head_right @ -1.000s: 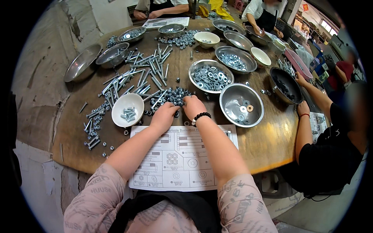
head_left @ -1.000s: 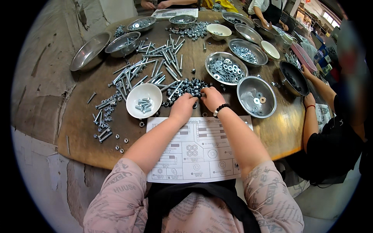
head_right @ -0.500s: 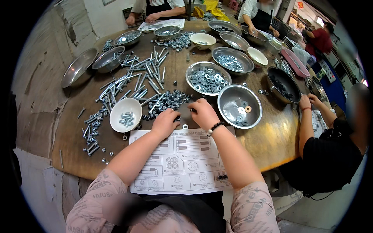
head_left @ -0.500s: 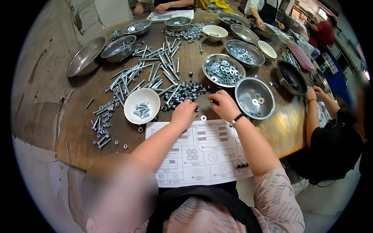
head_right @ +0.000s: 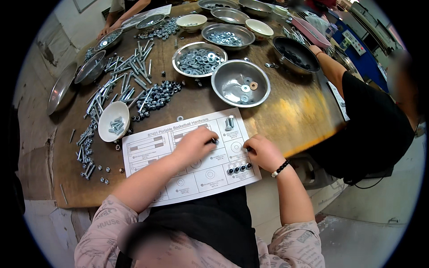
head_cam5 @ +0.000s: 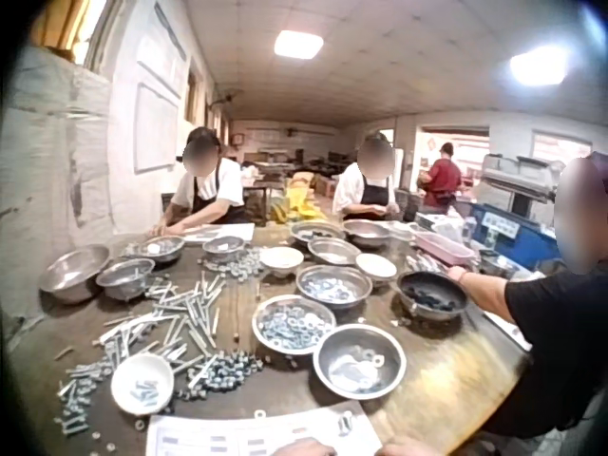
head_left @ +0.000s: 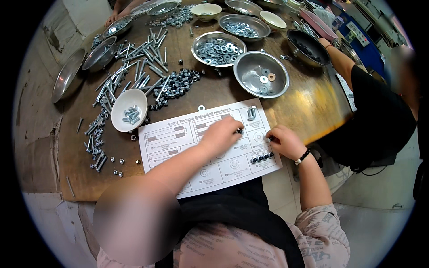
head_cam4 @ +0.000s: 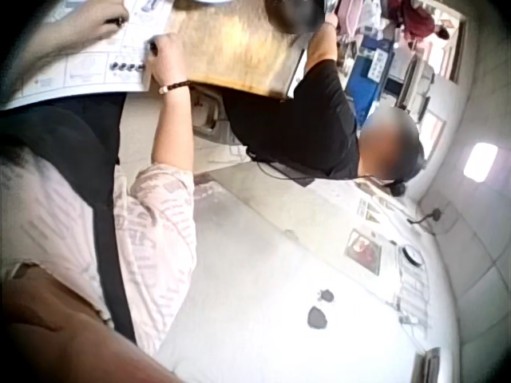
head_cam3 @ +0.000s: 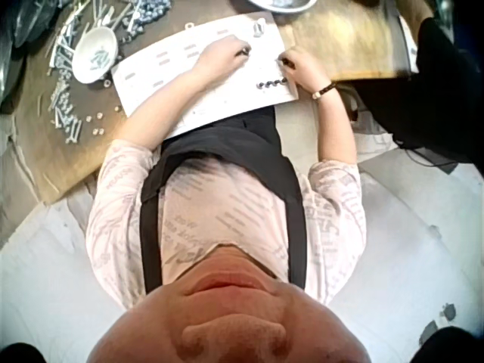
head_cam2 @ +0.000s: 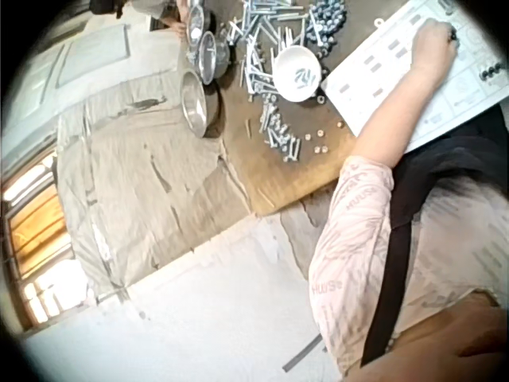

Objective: The person sorts metal fasteners including bolts, nuts, and washers from a large pile on a table into separate bowls and onto a printed instruction sheet. They repeatedly pick up items, place them into designated areas, and adjust the layout of the sheet and bowls.

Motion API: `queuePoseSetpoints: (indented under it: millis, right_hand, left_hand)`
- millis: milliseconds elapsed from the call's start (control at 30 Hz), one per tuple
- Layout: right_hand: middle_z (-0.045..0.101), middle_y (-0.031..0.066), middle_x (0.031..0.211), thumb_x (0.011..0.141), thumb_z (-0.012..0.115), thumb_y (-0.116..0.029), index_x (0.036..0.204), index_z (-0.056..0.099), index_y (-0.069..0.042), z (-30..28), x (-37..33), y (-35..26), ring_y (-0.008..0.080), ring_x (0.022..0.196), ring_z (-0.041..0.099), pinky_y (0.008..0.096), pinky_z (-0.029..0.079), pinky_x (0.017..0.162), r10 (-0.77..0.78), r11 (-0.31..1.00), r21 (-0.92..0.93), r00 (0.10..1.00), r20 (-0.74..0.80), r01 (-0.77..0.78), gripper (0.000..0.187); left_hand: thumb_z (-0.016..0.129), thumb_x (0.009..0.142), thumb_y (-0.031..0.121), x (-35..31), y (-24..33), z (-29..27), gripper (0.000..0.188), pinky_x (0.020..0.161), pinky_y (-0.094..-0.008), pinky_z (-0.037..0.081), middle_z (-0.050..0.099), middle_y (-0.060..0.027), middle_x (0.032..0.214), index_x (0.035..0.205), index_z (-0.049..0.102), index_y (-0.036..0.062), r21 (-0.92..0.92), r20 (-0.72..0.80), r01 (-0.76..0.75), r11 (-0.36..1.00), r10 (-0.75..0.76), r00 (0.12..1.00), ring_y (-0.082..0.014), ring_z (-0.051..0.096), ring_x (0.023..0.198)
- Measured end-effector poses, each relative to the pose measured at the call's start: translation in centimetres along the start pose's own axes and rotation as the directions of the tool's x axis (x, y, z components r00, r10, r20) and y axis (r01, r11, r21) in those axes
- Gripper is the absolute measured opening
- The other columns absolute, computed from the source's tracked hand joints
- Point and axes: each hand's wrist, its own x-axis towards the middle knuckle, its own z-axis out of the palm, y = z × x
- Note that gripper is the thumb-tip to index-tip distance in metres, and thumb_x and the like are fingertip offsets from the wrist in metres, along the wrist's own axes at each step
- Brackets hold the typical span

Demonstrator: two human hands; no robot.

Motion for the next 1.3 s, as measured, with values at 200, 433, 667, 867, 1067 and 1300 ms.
queuePoseSetpoints:
  millis: [200,433,667,867,1067,1300]
  right_hand:
    - [0.058,0.01,0.088,0.071,0.058,-0.004,0.091,0.062,-0.008,0.5,-0.9,-0.4,0.0278,0.085,0.056,0.0353,0.046,0.073,-0.013,0.999,0.05,1.0,-0.021,0.014,0.02]
    - [0.062,0.0106,0.082,0.073,0.055,-0.001,0.082,0.064,-0.005,1.7,-1.9,0.7,0.0275,0.079,0.058,0.0346,0.047,0.071,-0.003,0.983,0.183,0.993,-0.119,0.025,0.014]
    - [0.061,0.0107,0.082,0.073,0.054,0.001,0.084,0.064,-0.005,2.1,-2.3,0.9,0.0269,0.079,0.058,0.033,0.047,0.071,-0.028,0.974,0.223,0.995,-0.094,0.049,0.016]
    - [0.061,0.0105,0.083,0.076,0.055,-0.002,0.086,0.064,-0.005,0.0,-0.7,0.8,0.0267,0.08,0.058,0.0328,0.046,0.07,-0.013,0.985,0.164,0.963,-0.27,0.059,0.014]
    - [0.059,0.0094,0.081,0.077,0.056,-0.006,0.087,0.064,-0.008,-4.6,6.4,1.9,0.0276,0.079,0.057,0.0338,0.046,0.069,-0.101,0.995,-0.049,0.891,-0.444,0.088,0.013]
    - [0.058,0.0069,0.097,0.078,0.052,-0.008,0.092,0.066,-0.017,-5.6,15.6,3.1,0.025,0.097,0.054,0.0345,0.047,0.081,-0.035,0.83,-0.556,0.992,-0.125,-0.041,0.022]
  left_hand:
    - [0.057,0.079,0.015,0.1,2.1,3.5,0.023,0.079,-0.0366,0.044,0.055,-0.0112,0.092,0.101,0.059,0.0081,0.028,0.091,-0.044,0.999,0.041,0.995,-0.029,0.054,0.09]
    - [0.047,0.076,0.003,-0.6,2.8,4.7,0.029,0.081,-0.036,0.044,0.057,-0.0112,0.094,0.098,0.063,0.0109,-0.124,0.148,-0.047,0.991,0.066,0.987,-0.0292,0.054,0.092]
    - [0.049,0.077,0.001,-1.0,3.1,4.6,0.029,0.081,-0.0341,0.044,0.058,-0.0108,0.093,0.102,0.062,0.0089,-0.116,0.175,-0.06,0.991,0.08,0.981,-0.0276,0.055,0.091]
    - [0.048,0.078,0.003,-2.2,2.5,1.6,0.028,0.081,-0.0343,0.044,0.057,-0.0109,0.096,0.102,0.06,0.0091,-0.182,0.088,-0.043,0.982,0.06,0.994,-0.0282,0.054,0.093]
    - [0.052,0.075,0.0,-7.0,-0.6,-5.7,0.026,0.079,-0.0328,0.045,0.058,-0.0114,0.093,0.099,0.061,0.003,-0.099,-0.194,-0.017,0.995,-0.003,0.981,-0.0256,0.055,0.089]
    - [0.051,0.076,-0.005,-16.6,-7.6,-9.5,0.018,0.068,-0.027,0.045,0.057,-0.0115,0.086,0.091,0.06,-0.0027,-0.118,-0.613,0.251,0.961,-0.269,0.743,-0.0203,0.056,0.075]
